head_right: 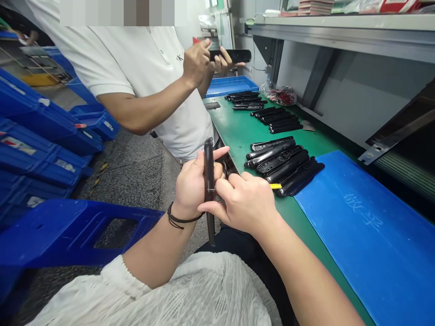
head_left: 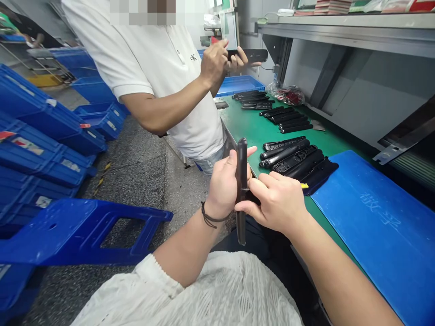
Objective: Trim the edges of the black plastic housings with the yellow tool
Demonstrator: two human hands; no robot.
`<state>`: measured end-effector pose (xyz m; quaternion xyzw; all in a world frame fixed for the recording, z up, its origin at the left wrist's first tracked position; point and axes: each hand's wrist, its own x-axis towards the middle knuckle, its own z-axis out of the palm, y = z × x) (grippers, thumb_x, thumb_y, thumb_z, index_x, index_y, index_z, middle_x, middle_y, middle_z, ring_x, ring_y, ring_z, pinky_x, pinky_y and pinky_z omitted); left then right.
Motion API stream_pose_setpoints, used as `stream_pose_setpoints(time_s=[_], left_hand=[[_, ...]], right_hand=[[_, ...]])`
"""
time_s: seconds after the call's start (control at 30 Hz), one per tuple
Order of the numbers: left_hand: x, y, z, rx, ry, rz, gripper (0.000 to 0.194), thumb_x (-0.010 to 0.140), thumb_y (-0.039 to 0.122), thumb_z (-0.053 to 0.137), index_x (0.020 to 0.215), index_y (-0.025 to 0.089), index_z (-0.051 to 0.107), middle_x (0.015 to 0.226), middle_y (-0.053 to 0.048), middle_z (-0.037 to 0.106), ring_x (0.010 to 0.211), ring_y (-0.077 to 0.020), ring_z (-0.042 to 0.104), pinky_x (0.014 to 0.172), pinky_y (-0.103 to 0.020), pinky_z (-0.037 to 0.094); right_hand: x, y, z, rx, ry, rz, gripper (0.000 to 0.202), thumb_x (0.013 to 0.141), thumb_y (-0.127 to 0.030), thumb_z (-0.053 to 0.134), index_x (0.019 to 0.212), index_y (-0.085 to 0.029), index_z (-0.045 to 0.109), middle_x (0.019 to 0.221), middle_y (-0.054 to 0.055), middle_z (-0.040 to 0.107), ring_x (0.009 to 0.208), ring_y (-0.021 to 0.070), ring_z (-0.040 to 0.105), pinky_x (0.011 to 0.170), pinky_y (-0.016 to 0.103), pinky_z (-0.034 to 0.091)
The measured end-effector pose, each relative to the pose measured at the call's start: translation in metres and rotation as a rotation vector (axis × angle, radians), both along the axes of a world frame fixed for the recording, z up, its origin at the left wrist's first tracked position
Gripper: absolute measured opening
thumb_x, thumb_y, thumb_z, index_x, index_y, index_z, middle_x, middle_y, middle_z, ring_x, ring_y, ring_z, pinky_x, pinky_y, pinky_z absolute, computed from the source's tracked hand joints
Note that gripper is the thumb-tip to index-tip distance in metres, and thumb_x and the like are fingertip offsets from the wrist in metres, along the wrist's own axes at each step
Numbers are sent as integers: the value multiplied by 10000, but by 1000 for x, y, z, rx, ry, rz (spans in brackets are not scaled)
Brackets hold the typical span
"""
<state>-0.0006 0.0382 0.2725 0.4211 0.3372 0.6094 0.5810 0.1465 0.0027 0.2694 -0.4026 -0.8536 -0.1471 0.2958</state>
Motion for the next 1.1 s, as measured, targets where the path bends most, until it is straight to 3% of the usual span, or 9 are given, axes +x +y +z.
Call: stream_pose_setpoints(time_s=[0.23, 0.63, 0.8, 0.93, 1.1], left_hand=[[-1, 5, 12, -65, -120, -14, 517, 1097, 482, 417, 1174, 78, 731, 482, 57, 403, 376, -90, 333, 403, -219, 280], [-21, 31, 19, -265, -105, 42, 594, 1090, 591, 361, 1208, 105, 681, 472, 85, 358, 313, -64, 265, 341, -183, 207], [-29, 39, 17, -280, -144, 74, 618, 1086, 613, 343, 1171, 96, 671, 472, 88, 351, 316, -64, 266, 348, -191, 186], [-34, 45, 12, -311, -173, 89, 579, 1123, 520, 269, 1163, 95, 661, 467, 96, 326, 312, -62, 257, 358, -195, 196], [-46, 56, -2, -321, -213, 157, 542, 1116, 515, 315, 1096, 99, 662, 477, 102, 306, 323, -68, 240, 362, -207, 183]], right_hand=[[-4, -1, -2, -49, -13, 45, 611, 1063, -693, 377, 803, -194, 613, 726, 23, 610, 649, 164, 453, 609, 316, 187], [-18, -10, -7, -202, -152, 140, 713, 946, -864, 417, 786, -194, 596, 709, 30, 591, 655, 175, 460, 608, 322, 128], [-21, -11, -7, -206, -233, 137, 587, 1005, -734, 496, 783, -199, 587, 718, 28, 604, 664, 183, 473, 609, 335, 126], [-25, -10, -15, -98, -228, 128, 570, 1070, -636, 450, 726, -198, 575, 667, 29, 580, 630, 177, 434, 605, 342, 125], [-25, -5, -19, 23, -112, 169, 547, 1067, -540, 532, 640, -199, 527, 607, 0, 520, 591, 152, 393, 586, 341, 165]])
